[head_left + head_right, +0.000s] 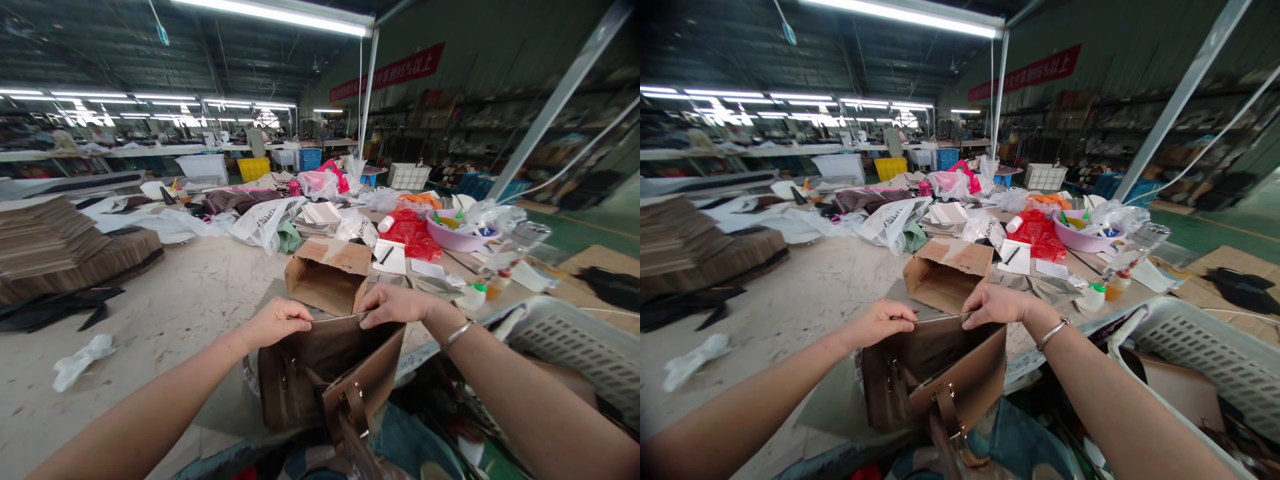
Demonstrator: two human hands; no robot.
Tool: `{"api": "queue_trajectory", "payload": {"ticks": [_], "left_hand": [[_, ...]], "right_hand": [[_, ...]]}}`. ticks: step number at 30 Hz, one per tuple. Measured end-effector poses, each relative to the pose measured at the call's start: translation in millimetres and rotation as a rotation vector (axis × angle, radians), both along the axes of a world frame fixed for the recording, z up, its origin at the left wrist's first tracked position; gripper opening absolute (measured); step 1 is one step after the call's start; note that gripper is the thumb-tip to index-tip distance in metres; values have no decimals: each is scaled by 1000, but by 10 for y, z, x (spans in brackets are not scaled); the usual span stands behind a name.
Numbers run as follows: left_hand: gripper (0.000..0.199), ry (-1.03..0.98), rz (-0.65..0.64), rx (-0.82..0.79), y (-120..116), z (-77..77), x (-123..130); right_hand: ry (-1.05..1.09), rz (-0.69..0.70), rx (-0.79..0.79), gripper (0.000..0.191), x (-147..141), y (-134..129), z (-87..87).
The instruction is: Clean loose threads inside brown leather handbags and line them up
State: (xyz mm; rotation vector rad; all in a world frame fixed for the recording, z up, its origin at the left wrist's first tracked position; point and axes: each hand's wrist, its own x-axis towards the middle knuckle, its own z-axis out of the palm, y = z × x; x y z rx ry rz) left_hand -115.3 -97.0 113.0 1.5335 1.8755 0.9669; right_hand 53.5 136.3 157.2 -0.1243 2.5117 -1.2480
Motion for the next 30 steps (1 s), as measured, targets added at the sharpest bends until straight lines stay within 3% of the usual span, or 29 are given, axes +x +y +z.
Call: {"api": "queue_trajectory", "payload": {"ticks": [3,6,9,13,15,17,19,22,24,26,28,30], "left_hand": [[24,-136,-77,-53,58,-135,-101],[26,-158,-169,-212,10,-166,-181],[32,-164,-214,-309,-174,-33,-201],[45,-139,-135,-296,-458,216,-79],[45,-26,-97,-311,-533,233,25],[36,37,-67,-324,-548,136,109],[29,-24,-61,-328,-528,-47,137],[27,-178,-37,-303,-483,-321,55],[29,-212,-36,-337,-447,-374,-50],[35,-159,-107,-440,-401,-253,-140],[39,-18,-158,-493,-341,18,-142],[49,109,-145,-435,-253,327,-1]], "right_hand": [[-54,-8,-5,34,37,-47,-94],[-100,-3,12,33,116,-54,-235],[-90,-13,67,32,205,19,-326],[-139,-16,72,33,264,138,-360],[-158,-13,42,33,277,160,-384],[-164,-17,2,32,302,152,-415],[-175,-21,-46,31,352,119,-433],[-186,-14,-94,31,446,36,-406],[-161,-14,-86,29,487,-10,-369],[-125,-26,-58,29,499,-24,-339],[-92,-40,-2,29,489,-15,-326],[-66,-40,66,28,466,-15,-322]]}}
